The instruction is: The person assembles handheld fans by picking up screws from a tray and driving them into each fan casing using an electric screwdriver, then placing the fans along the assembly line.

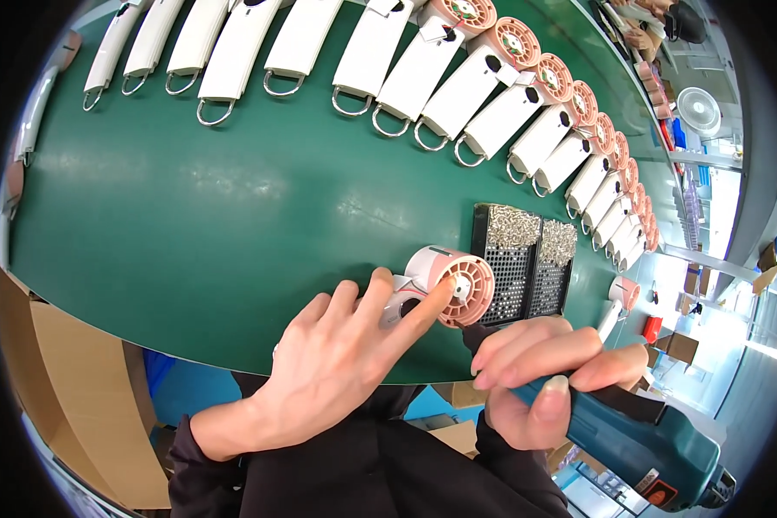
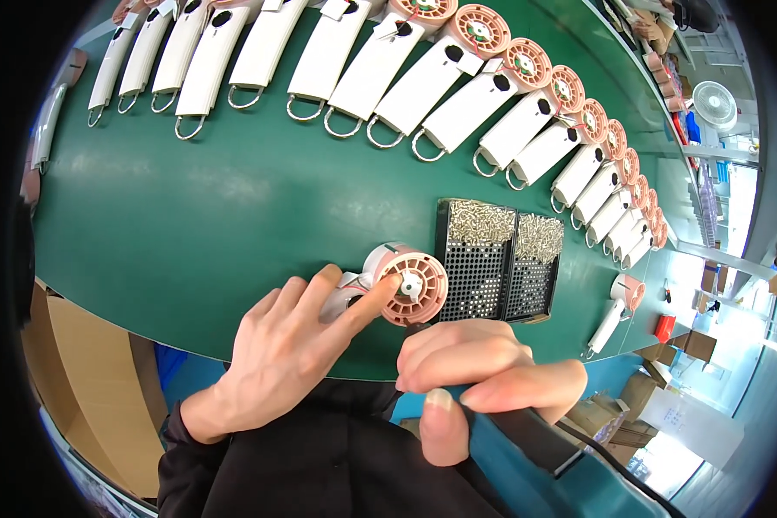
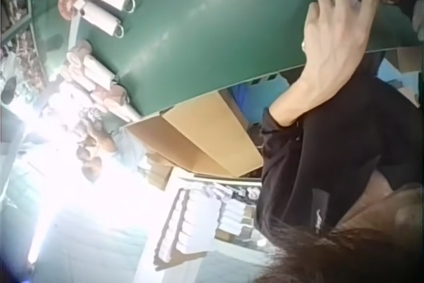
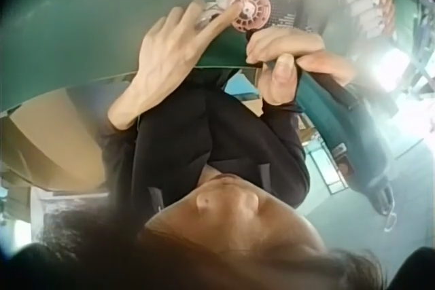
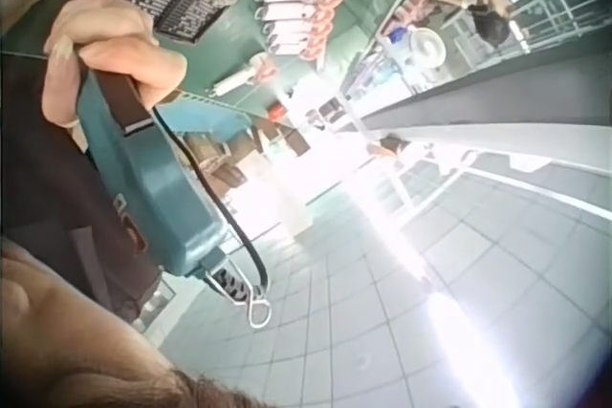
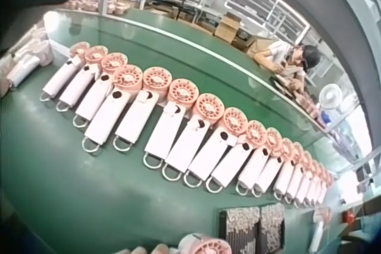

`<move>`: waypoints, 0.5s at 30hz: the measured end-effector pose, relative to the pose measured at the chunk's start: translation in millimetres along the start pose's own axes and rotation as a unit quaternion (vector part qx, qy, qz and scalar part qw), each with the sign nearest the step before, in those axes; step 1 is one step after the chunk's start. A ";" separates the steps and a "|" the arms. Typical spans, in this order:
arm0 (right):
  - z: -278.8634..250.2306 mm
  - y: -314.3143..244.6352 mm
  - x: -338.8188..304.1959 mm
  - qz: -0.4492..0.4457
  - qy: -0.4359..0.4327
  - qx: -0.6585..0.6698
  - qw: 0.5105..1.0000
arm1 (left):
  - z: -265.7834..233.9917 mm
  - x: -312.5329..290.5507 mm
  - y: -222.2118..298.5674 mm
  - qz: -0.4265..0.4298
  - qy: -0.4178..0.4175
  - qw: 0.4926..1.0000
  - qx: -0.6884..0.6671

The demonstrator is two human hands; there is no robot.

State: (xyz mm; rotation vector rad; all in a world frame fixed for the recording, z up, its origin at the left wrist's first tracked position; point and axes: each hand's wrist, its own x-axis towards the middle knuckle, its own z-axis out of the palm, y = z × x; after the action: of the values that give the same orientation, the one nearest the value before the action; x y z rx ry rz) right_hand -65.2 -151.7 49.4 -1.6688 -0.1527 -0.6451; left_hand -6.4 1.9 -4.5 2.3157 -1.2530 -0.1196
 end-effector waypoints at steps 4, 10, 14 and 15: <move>-2.2 0.3 -1.4 -0.007 -0.013 0.029 0.999 | 0.3 -0.9 -2.2 0.023 -0.011 1.000 0.018; -13.0 -1.4 3.8 -0.086 -0.041 0.088 0.992 | -0.5 1.4 0.6 0.001 -0.014 1.000 0.007; -41.0 -17.3 1.7 -0.138 0.128 0.087 0.978 | 1.6 4.1 -0.3 0.026 0.005 1.000 0.009; -49.5 -14.8 0.5 -0.117 0.156 0.015 0.981 | 1.0 4.6 -1.0 0.022 0.006 1.000 0.001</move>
State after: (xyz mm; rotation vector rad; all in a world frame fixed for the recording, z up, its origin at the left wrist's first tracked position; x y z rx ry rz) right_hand -87.5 -195.4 65.7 -1.5114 -0.1318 -1.0688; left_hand -3.4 -1.8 -5.1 2.2851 -1.2992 -0.0902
